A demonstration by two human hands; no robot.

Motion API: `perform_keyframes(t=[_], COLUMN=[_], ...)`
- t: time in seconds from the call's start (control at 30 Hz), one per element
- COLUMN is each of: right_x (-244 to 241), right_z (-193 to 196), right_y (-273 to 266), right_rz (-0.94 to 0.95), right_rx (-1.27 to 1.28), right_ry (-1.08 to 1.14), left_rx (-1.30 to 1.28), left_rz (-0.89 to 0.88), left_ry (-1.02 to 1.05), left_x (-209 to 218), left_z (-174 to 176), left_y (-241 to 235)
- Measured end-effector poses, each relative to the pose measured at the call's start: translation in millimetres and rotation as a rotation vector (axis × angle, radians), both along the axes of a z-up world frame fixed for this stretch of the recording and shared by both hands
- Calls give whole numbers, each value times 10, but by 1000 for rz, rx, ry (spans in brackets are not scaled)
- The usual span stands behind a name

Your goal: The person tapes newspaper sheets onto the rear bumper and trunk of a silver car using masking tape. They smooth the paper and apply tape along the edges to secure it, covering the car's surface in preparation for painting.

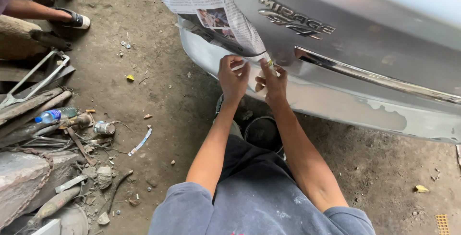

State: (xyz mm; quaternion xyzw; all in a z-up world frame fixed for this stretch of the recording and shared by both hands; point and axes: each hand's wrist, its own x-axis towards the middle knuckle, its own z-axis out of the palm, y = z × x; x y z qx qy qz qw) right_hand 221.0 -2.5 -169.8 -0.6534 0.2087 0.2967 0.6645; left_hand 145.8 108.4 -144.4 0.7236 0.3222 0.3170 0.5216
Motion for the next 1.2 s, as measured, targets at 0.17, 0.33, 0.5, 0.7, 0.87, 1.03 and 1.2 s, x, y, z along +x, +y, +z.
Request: perform_keyframes(t=[0.17,0.33,0.5,0.7,0.87,1.03,1.2], right_x=[31,19,22,24,54,22,34], right_z=[0,-51,88,41,-160,-266,-48], right_y=[16,-105,-170,-94,-1,50,127], right_rz=[-33,-83,-47,12,-93,-105,-118], right_rx=[30,120,106,56,42,68,82], right_ry=[45,75,51,16,18,-40,-44], left_rx=[-210,-164,-145,-102,-7,-9,-7], left_rz=[-110,-123,-162,-137,15,21,-29], left_ry=[-44,6,-21,-28,36,36,-6], left_x=[161,193,224,257,337,319,304], left_z=[-169,-16,28,149,185,261,161], left_y=[31,28,-42,-170,-254,-255,-143])
